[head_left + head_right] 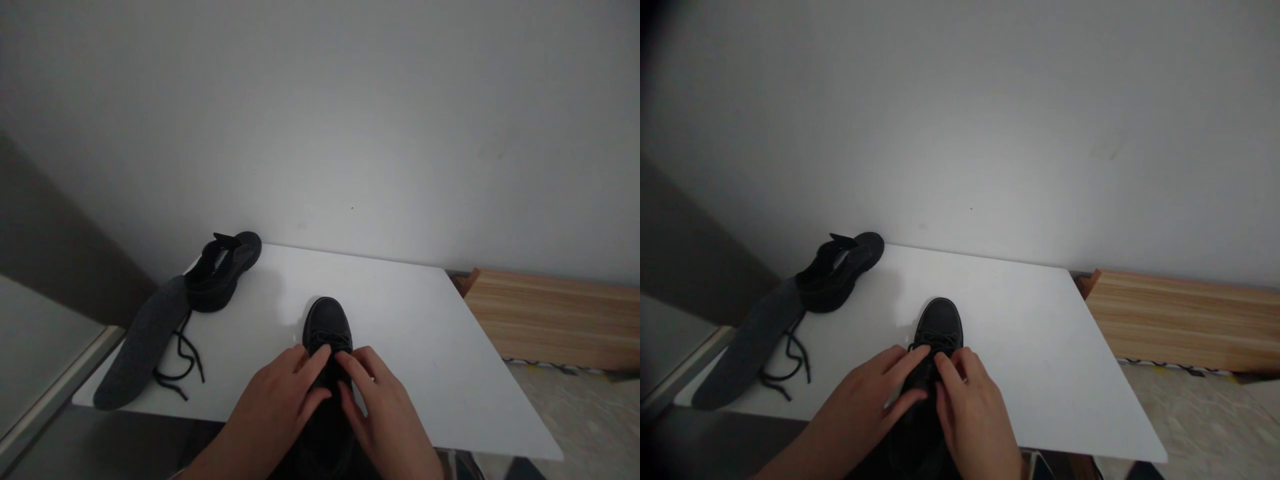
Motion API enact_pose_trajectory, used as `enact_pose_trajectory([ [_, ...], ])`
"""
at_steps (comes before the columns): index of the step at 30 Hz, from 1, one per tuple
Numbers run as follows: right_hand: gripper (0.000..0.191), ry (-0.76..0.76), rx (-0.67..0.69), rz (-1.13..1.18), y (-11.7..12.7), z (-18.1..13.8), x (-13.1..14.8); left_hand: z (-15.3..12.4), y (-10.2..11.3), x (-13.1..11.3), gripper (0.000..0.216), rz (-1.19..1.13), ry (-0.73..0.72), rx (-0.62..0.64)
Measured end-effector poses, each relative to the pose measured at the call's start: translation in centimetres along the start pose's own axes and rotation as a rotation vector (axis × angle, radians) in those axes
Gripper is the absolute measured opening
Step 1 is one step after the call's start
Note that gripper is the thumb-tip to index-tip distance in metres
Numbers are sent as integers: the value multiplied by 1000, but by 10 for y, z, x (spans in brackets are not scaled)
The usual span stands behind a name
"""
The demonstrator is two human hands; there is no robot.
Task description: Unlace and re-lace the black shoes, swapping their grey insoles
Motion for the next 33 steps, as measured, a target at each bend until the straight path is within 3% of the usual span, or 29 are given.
enact_pose_trajectory([
  [3,46,-4,34,-43,-2,4,4,7,-2,-8,49,108,25,83],
  [11,36,-43,-42,76,3,2,-4,10,-4,-7,53,149,10,114],
  [17,26,-68,-78,207,3,0,-11,11,-4,-3,44,125,90,153],
  [23,19,-118,-102,380,5,0,-17,16,-2,-10,29,190,53,159],
  [26,17,-196,-99,503,3,-2,-25,13,0,-7,17,131,48,92],
  [28,19,-264,-87,598,-1,-4,-33,10,5,-4,16,37,26,-20],
  [31,24,-377,-48,747,-8,-6,-46,4,18,5,18,-281,14,-209],
  [33,28,-445,-31,869,-12,-7,-53,1,23,17,17,-573,65,-270],
])
Point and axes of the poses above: each hand's wrist, its own z-axis towards the middle knuckle, its own y-axis out of the back of the hand, x = y × z, the point moved 7 cm from there along z, towards the middle knuckle, and after that the axes turned 10 degrees about -z, right-handed, at the moved point
